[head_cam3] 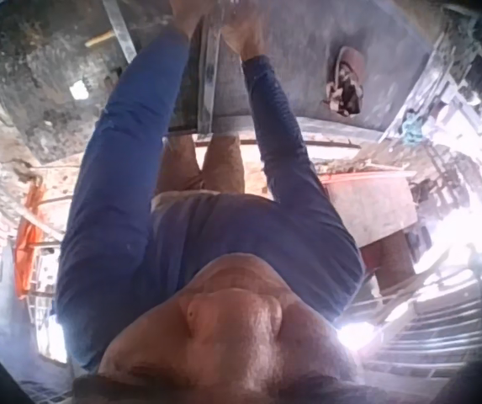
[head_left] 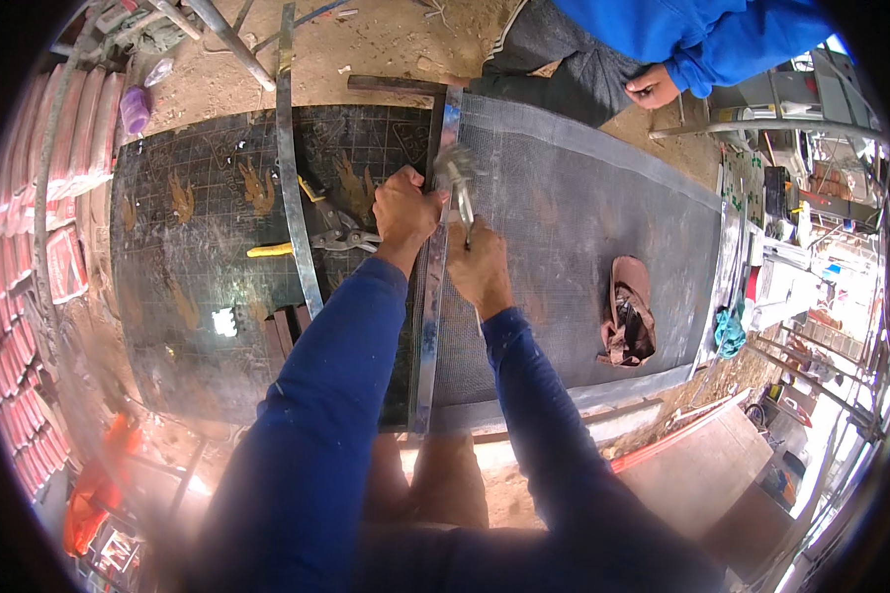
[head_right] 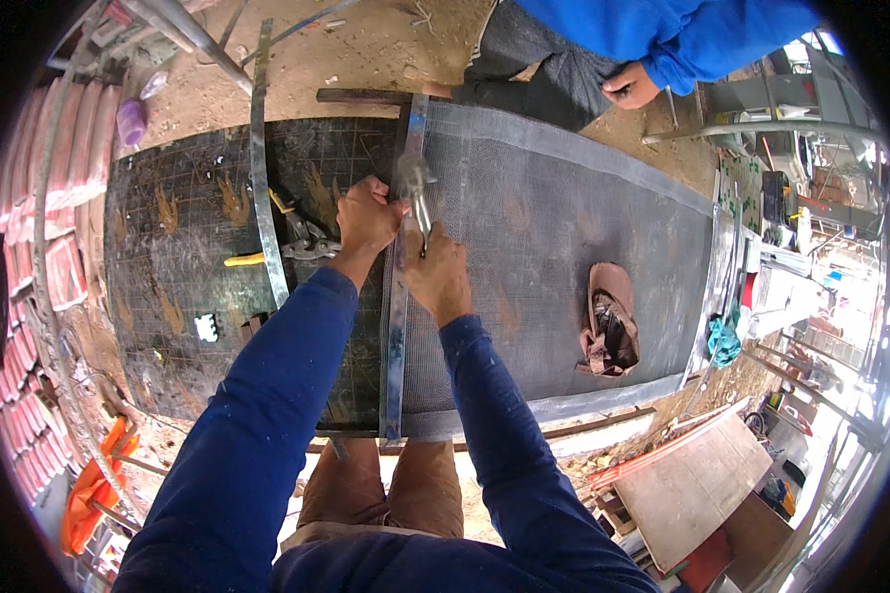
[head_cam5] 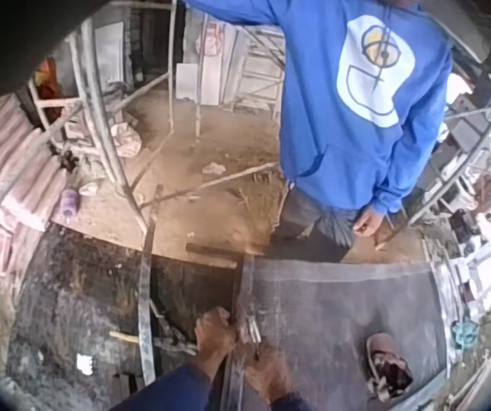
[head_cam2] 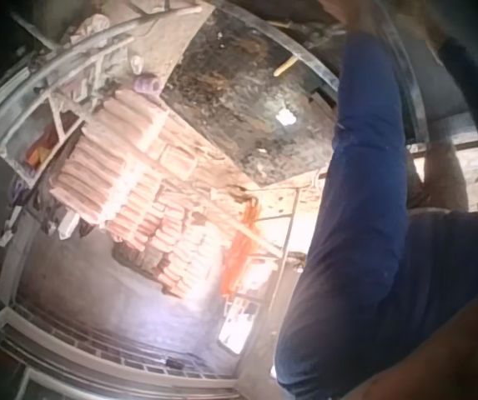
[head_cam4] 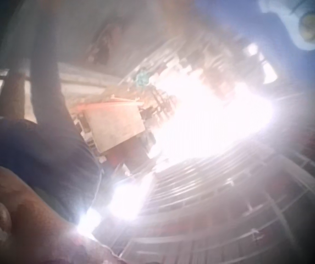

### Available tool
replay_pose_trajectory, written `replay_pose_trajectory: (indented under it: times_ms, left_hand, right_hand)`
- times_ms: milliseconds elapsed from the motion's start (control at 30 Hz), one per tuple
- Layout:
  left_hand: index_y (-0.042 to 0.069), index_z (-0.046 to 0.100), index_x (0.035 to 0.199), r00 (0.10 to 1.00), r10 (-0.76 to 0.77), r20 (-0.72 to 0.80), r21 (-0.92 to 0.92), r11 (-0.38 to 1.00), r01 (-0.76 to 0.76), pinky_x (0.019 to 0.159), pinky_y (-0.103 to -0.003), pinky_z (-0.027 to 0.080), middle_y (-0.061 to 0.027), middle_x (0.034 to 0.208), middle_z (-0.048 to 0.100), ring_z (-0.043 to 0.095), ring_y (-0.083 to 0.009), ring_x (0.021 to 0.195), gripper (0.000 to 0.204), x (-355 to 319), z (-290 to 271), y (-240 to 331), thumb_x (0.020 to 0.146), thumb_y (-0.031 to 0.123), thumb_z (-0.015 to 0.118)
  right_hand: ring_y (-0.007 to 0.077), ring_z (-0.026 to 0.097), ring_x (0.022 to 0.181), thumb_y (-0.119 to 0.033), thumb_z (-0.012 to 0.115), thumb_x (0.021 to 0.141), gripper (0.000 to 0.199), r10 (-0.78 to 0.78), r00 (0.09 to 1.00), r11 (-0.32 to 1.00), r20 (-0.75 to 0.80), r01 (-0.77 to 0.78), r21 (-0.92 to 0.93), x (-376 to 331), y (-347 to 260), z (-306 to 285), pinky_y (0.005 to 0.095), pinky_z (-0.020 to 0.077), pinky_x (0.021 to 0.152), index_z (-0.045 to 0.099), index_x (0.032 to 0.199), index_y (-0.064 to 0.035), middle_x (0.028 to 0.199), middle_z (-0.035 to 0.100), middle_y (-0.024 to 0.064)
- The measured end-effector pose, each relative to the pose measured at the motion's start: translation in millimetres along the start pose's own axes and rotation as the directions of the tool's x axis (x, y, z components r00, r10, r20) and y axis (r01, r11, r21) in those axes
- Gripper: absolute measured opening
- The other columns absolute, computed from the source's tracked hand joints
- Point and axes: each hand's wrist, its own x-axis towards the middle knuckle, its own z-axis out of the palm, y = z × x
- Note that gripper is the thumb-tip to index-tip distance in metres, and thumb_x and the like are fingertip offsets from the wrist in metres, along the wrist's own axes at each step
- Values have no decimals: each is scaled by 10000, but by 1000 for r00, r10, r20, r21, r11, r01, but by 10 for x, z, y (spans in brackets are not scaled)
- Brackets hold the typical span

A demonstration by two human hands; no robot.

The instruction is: The person uses a hammer to secure a metal frame onto a mesh screen. They repeatedly strike the frame along the edges to fasten it, while another person assists by holding the screen steady.

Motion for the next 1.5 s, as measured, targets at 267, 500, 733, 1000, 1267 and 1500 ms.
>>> replay_pose_trajectory:
  times_ms: [267,500,733,1000,1267,1500]
  left_hand:
    - [43,760,1095,998,51,34,12,999,-51,913,-486,636,-173,1014,820,812,-405,1039,451,-26,-1,69,810,306,989]
    - [24,781,1122,997,74,-4,97,993,-73,943,-494,641,-189,1115,832,809,-393,1058,539,103,51,-81,791,399,980]
    - [-22,730,1348,967,253,-15,121,961,-249,1036,-506,618,-251,1289,792,764,-436,1208,668,-43,-44,-257,869,403,923]
    - [-64,669,1425,916,387,109,36,919,-393,946,-452,621,-259,1245,755,762,-354,1104,708,-2141,-260,-1274,885,302,944]
    - [-36,700,1132,964,244,109,79,964,-253,855,-480,612,-219,1080,778,772,-388,978,675,-2495,-251,-1393,693,311,1076]
    - [6,666,1196,978,89,187,149,982,-118,933,-551,607,-243,1183,768,756,-459,1126,701,-2454,-197,-1430,705,312,1061]
  right_hand:
    - [551,707,804,-443,563,1149,535,58,992,994,-109,-46,102,-191,200,91,614,528,730,631,995,65,834,677,361]
    - [314,612,615,-532,539,1177,632,467,883,801,-39,-404,443,-1683,115,-212,500,488,605,602,915,40,674,579,222]
    - [149,485,404,-530,586,1172,568,610,791,694,51,-564,448,-3805,361,176,371,386,387,554,905,-29,567,515,62]
    - [316,622,578,-478,621,1153,539,631,762,704,147,-642,305,-4962,96,245,489,471,570,645,981,33,658,614,214]
    - [519,676,724,-421,663,1134,427,511,858,813,56,-503,292,-5088,-76,18,557,475,604,658,1050,-3,751,665,268]
    - [555,704,768,-444,693,1111,471,535,843,830,-61,-511,226,-5360,-173,-620,576,502,635,649,996,11,779,681,317]
